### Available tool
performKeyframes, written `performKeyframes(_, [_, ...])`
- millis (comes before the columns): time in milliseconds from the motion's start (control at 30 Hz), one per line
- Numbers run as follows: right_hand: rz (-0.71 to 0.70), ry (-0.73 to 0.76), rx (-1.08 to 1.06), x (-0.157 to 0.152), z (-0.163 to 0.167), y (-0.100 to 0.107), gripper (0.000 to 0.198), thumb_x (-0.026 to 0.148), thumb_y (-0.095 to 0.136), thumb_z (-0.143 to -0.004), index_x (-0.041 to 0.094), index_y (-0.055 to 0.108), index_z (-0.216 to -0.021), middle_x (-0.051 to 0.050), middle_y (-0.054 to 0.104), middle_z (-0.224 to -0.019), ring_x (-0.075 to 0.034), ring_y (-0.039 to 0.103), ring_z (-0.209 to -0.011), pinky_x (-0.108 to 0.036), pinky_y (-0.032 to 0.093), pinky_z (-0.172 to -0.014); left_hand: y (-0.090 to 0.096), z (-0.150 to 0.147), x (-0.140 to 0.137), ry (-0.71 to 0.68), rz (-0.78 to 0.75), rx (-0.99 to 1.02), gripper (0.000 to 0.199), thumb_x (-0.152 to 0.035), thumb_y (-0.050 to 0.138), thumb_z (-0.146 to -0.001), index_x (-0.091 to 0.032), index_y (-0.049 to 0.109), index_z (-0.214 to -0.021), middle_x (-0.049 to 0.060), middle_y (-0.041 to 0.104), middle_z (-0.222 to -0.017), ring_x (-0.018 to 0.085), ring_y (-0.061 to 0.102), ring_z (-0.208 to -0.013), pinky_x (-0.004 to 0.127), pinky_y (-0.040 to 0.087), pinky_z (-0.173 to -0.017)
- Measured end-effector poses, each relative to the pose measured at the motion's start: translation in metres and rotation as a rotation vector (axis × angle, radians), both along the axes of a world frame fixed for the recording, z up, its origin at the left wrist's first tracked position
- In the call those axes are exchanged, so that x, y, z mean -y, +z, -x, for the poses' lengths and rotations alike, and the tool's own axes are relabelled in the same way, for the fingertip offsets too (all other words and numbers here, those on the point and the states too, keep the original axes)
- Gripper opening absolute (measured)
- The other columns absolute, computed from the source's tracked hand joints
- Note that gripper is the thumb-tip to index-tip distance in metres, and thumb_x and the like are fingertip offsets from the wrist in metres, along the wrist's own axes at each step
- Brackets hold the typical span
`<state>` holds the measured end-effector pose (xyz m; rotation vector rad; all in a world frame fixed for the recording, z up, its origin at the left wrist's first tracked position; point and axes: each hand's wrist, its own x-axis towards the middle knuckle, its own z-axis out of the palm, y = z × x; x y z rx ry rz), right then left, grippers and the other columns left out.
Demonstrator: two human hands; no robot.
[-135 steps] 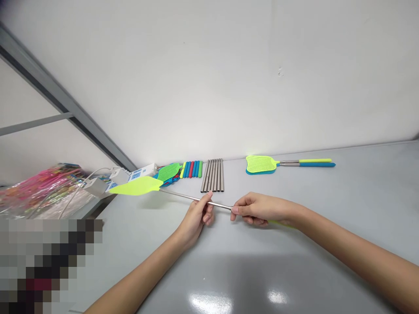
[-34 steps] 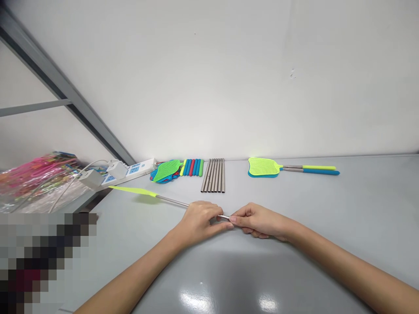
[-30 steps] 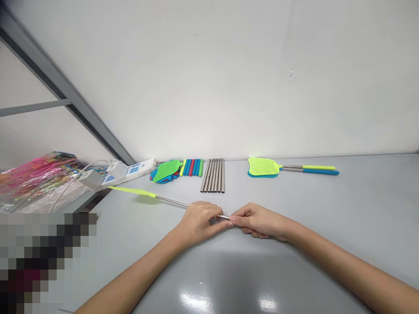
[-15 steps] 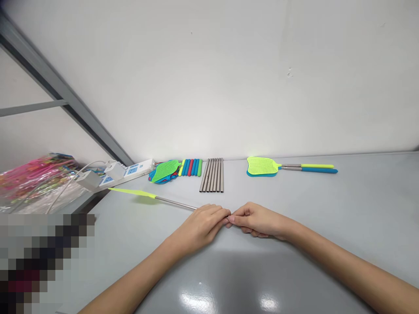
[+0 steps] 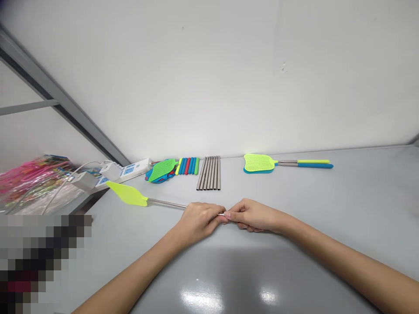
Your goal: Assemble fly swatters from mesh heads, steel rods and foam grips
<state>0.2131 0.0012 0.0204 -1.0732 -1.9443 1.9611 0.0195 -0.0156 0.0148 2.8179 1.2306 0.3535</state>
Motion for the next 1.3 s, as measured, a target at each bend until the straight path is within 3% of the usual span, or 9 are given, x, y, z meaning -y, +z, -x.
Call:
performKeyframes(167, [0.011, 0.018, -0.042, -0.0018, -0.0005, 0.001, 0.042, 0.056, 0.044, -0.077, 0.016, 0.043, -0.064, 0.006, 0.03, -0.053, -0.003, 0.019, -0.04, -0.019, 0.012, -0.032, -0.0032, 0.0007, -0.0042, 0.061, -0.073, -0.057, 0.045, -0.049, 0.03, -0.085, -0.017, 0.052, -0.063, 0.0, 0.058, -0.057, 0.011, 0.051, -0.052, 0.024, 0.02, -0.046])
performKeyframes(433, [0.021, 0.016, -0.037, -0.0017, -0.0013, 0.0019, 0.041, 0.055, 0.044, -0.077, 0.016, 0.044, -0.065, 0.007, 0.03, -0.053, -0.003, 0.019, -0.041, -0.019, 0.012, -0.033, -0.0006, -0.0001, -0.0049, 0.101, -0.057, -0.049, 0.05, -0.054, 0.031, -0.082, -0.017, 0.051, -0.055, 0.0, 0.055, -0.051, 0.011, 0.049, -0.048, 0.025, 0.015, -0.045])
performKeyframes(1067, [0.032, -0.007, -0.085, -0.0019, 0.0004, -0.0006, 0.037, 0.051, 0.045, -0.079, 0.015, 0.047, -0.07, 0.007, 0.029, -0.053, -0.003, 0.018, -0.041, -0.018, 0.011, -0.034, 0.0051, -0.0024, -0.0031, 0.261, -0.037, -0.041, 0.058, -0.063, 0.032, -0.075, -0.017, 0.053, -0.048, 0.003, 0.051, -0.043, 0.012, 0.046, -0.043, 0.025, 0.014, -0.044])
performKeyframes(1200, [0.056, -0.03, -0.062, -0.0005, 0.0007, -0.0001, 0.037, 0.052, 0.045, -0.079, 0.016, 0.049, -0.072, 0.007, 0.03, -0.053, -0.003, 0.018, -0.04, -0.018, 0.011, -0.033, 0.0054, -0.0012, -0.0049, 0.256, 0.009, -0.008, 0.057, -0.062, 0.034, -0.075, -0.016, 0.05, -0.046, 0.002, 0.048, -0.042, 0.012, 0.044, -0.043, 0.026, 0.015, -0.044])
performKeyframes(1300, [0.06, -0.065, -0.053, 0.0003, 0.001, -0.0008, 0.038, 0.052, 0.046, -0.078, 0.016, 0.048, -0.068, 0.007, 0.032, -0.053, -0.002, 0.019, -0.039, -0.017, 0.012, -0.032, 0.0061, -0.0024, -0.004, 0.179, 0.018, 0.007, 0.047, -0.051, 0.036, -0.081, -0.016, 0.05, -0.052, 0.001, 0.052, -0.049, 0.012, 0.046, -0.05, 0.026, 0.022, -0.047])
